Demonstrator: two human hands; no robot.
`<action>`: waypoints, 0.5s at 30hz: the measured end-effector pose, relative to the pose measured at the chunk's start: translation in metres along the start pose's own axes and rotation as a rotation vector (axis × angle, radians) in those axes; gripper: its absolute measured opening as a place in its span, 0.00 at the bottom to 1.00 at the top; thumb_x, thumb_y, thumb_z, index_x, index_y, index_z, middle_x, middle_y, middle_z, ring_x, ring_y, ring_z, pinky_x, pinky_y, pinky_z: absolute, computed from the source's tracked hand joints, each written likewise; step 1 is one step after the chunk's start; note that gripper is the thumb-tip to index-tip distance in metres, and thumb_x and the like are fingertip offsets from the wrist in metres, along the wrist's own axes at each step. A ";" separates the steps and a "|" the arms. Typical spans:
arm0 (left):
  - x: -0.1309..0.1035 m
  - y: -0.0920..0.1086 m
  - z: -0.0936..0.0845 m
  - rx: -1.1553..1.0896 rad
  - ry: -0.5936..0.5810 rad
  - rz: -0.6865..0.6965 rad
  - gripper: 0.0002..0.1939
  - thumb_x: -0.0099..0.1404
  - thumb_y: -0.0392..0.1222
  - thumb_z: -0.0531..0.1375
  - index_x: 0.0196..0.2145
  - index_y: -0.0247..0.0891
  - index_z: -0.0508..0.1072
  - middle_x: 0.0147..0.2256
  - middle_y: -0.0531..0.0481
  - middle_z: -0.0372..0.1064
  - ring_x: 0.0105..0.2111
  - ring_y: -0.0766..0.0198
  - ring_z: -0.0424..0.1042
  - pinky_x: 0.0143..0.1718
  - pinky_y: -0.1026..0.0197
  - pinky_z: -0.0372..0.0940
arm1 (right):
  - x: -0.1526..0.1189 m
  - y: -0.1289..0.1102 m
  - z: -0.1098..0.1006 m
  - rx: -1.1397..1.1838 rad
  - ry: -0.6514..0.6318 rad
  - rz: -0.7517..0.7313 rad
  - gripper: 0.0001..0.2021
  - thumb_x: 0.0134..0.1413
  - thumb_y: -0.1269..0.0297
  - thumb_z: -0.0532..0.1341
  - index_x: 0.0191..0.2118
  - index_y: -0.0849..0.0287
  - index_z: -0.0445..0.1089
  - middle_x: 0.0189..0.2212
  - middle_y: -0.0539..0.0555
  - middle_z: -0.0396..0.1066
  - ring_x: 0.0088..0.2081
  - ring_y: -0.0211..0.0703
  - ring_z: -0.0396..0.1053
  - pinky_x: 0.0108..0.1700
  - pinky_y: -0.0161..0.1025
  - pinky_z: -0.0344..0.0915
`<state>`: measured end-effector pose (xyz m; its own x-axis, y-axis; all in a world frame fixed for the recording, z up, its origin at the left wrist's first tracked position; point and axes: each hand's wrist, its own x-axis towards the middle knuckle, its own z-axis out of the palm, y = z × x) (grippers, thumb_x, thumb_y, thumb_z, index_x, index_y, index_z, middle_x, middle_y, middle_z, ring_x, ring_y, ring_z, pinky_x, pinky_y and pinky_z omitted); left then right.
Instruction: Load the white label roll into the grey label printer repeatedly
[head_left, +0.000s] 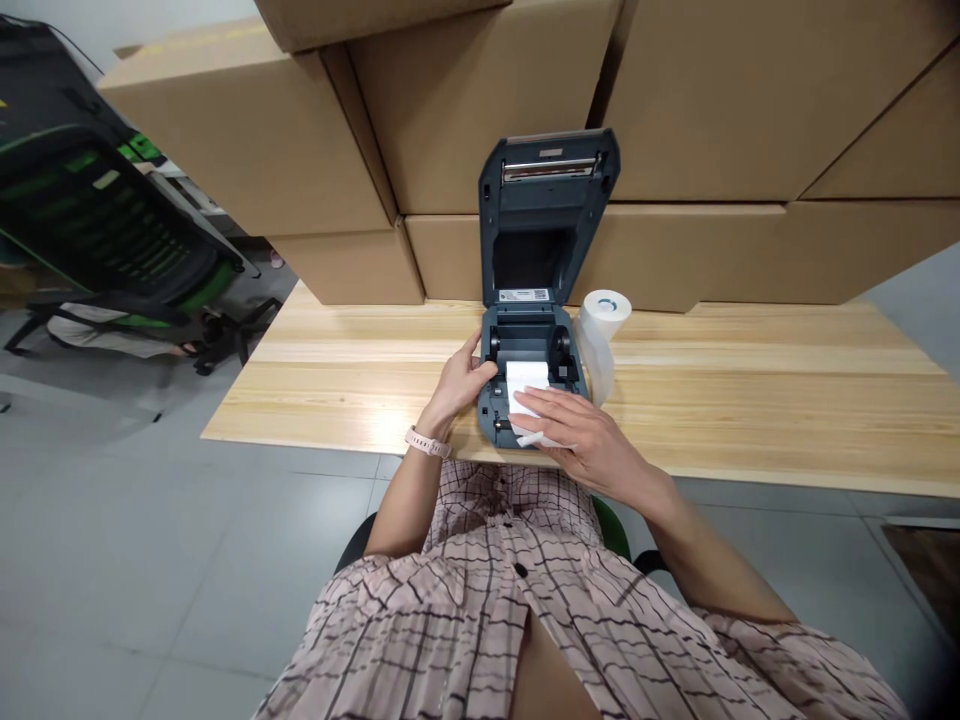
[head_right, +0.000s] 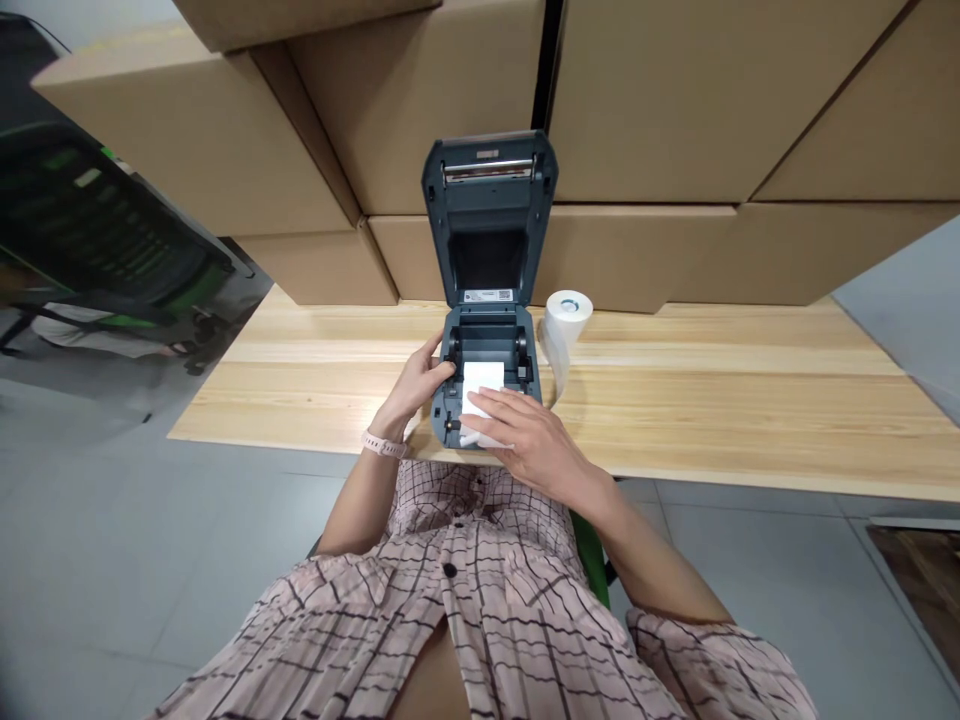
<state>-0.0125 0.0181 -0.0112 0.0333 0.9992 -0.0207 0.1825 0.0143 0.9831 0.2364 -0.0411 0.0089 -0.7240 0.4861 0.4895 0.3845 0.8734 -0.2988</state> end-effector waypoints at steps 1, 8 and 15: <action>-0.001 0.000 0.000 0.002 0.004 -0.001 0.44 0.61 0.41 0.65 0.74 0.32 0.64 0.20 0.63 0.61 0.21 0.68 0.56 0.29 0.62 0.53 | -0.001 0.001 0.001 0.017 0.014 0.006 0.19 0.75 0.70 0.58 0.64 0.53 0.75 0.67 0.59 0.74 0.69 0.52 0.71 0.68 0.57 0.75; -0.003 0.000 0.001 0.020 0.029 -0.023 0.44 0.64 0.46 0.68 0.74 0.34 0.64 0.21 0.62 0.62 0.22 0.68 0.59 0.29 0.63 0.53 | -0.005 0.003 0.011 0.064 0.126 -0.002 0.18 0.74 0.69 0.59 0.63 0.53 0.77 0.64 0.59 0.77 0.66 0.53 0.75 0.65 0.57 0.77; -0.004 0.002 0.001 0.029 0.030 -0.029 0.44 0.65 0.52 0.70 0.73 0.35 0.65 0.23 0.59 0.68 0.24 0.66 0.64 0.31 0.62 0.58 | -0.005 0.005 0.012 0.078 0.170 -0.033 0.16 0.74 0.70 0.60 0.59 0.57 0.80 0.61 0.61 0.80 0.65 0.54 0.77 0.63 0.56 0.79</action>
<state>-0.0112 0.0142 -0.0096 -0.0014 0.9991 -0.0435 0.2110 0.0428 0.9765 0.2349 -0.0390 -0.0050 -0.6256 0.4609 0.6294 0.3122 0.8873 -0.3395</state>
